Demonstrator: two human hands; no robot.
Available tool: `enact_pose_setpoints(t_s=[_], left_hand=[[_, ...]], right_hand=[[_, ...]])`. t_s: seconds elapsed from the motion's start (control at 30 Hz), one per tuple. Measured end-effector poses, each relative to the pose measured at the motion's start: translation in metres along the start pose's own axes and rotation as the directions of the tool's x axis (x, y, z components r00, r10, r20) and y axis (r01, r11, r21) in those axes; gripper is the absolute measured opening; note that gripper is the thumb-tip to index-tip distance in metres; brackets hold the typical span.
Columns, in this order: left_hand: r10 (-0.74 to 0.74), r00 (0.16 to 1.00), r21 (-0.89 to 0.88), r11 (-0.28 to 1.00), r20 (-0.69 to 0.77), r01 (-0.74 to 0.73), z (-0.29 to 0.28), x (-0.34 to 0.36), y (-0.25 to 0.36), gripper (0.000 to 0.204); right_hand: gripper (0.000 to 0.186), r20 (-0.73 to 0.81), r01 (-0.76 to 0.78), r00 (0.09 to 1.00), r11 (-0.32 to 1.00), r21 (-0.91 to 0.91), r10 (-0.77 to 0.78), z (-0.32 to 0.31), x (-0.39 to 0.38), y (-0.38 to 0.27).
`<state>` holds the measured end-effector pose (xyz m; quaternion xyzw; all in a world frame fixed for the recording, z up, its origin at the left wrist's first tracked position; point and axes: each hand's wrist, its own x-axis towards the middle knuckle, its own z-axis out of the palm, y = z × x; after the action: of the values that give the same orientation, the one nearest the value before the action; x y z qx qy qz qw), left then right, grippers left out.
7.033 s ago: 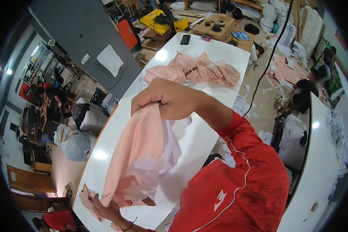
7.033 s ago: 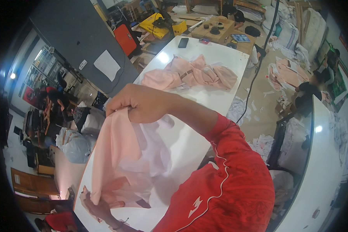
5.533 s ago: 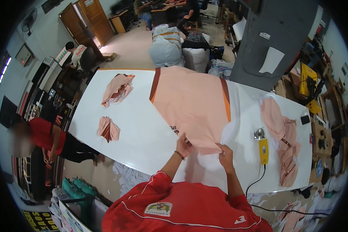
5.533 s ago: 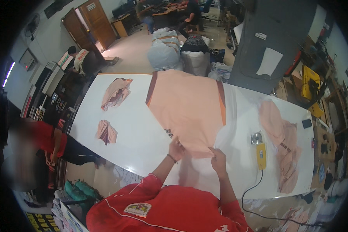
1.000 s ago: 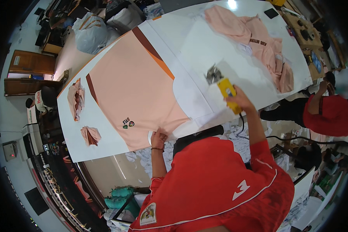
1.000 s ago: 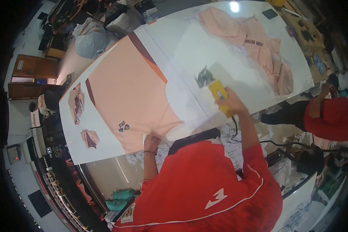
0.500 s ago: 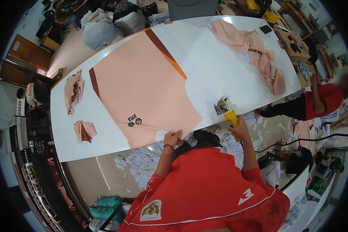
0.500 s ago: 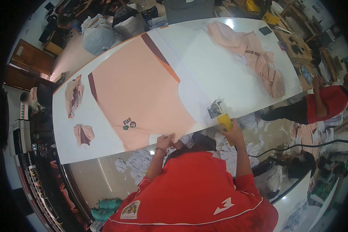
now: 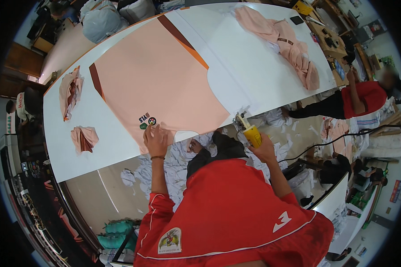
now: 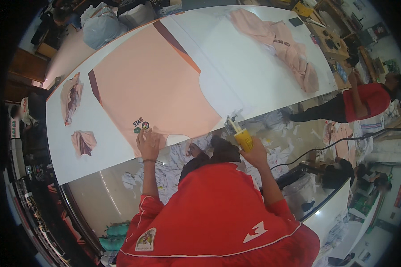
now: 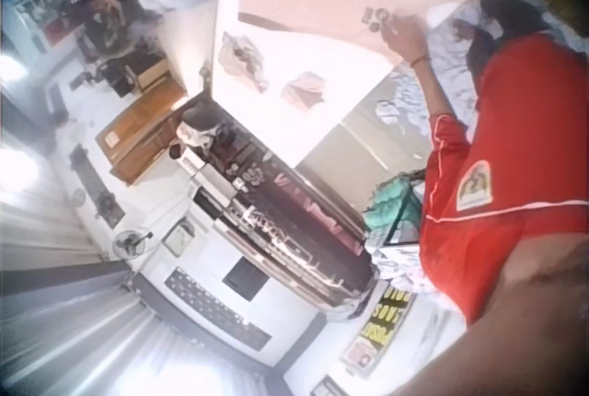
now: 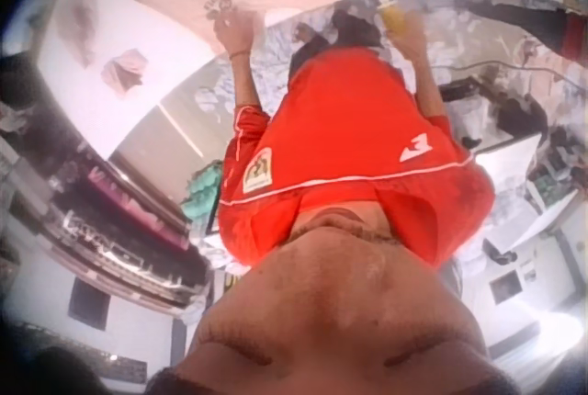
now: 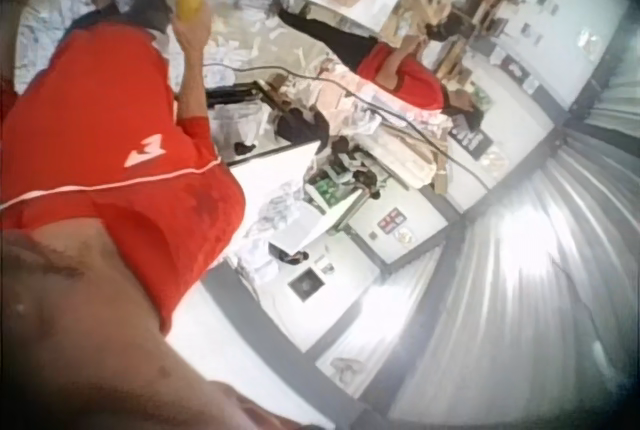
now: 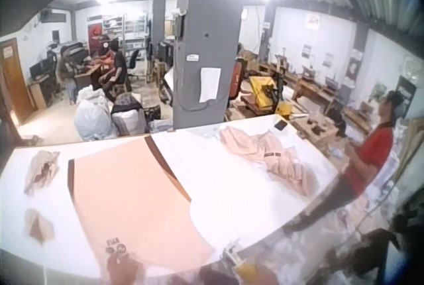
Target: The person lays out a peach-colored garment on a white table, smooths it, and uses a yellow electric fabric cutter to trim along the edges. They repeatedly reposition and fold the garment, continuing to cut along the perimeter and then set the cut piece aside.
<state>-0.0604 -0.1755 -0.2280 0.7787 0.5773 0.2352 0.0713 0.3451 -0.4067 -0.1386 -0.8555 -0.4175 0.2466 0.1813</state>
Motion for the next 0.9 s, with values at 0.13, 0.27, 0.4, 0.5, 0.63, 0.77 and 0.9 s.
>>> enact_pose_setpoints(t_s=[0.13,0.27,0.4,0.5,0.63,0.77,0.9], left_hand=[[0.048,0.994,-0.019,0.999,0.102,-0.046,-0.012,-0.023,-0.020,0.044],[-0.042,0.995,-0.156,0.986,0.087,0.055,-0.022,-0.050,-0.029,0.032],[-0.292,0.936,-0.331,0.879,0.196,0.344,-0.029,-0.083,-0.034,0.022],[-0.302,0.935,-0.319,0.881,0.185,0.348,-0.031,-0.113,-0.040,0.020],[-0.433,0.772,-0.186,0.805,0.466,0.564,-0.019,-0.166,-0.070,0.028],[-0.503,0.587,0.016,0.768,0.635,0.641,0.009,-0.229,-0.110,0.040],[-0.623,0.293,0.075,0.494,0.725,0.866,0.041,-0.293,-0.140,0.038]], right_hand=[[0.069,-0.025,0.080,0.996,0.993,-0.090,-0.082,0.017,0.004,0.010],[0.069,0.048,0.070,0.997,0.982,-0.175,-0.063,0.014,0.021,0.011],[0.070,0.114,0.057,0.993,0.982,-0.181,-0.037,0.008,0.039,0.005],[0.070,0.108,0.067,0.993,0.984,-0.166,-0.050,0.000,0.045,-0.006],[0.064,0.093,0.095,0.992,0.988,-0.122,-0.084,-0.003,0.051,-0.015],[0.062,0.102,0.094,0.991,0.988,-0.122,-0.082,-0.006,0.056,-0.020],[0.063,0.125,0.123,0.986,0.986,-0.114,-0.108,-0.003,0.066,-0.026]])
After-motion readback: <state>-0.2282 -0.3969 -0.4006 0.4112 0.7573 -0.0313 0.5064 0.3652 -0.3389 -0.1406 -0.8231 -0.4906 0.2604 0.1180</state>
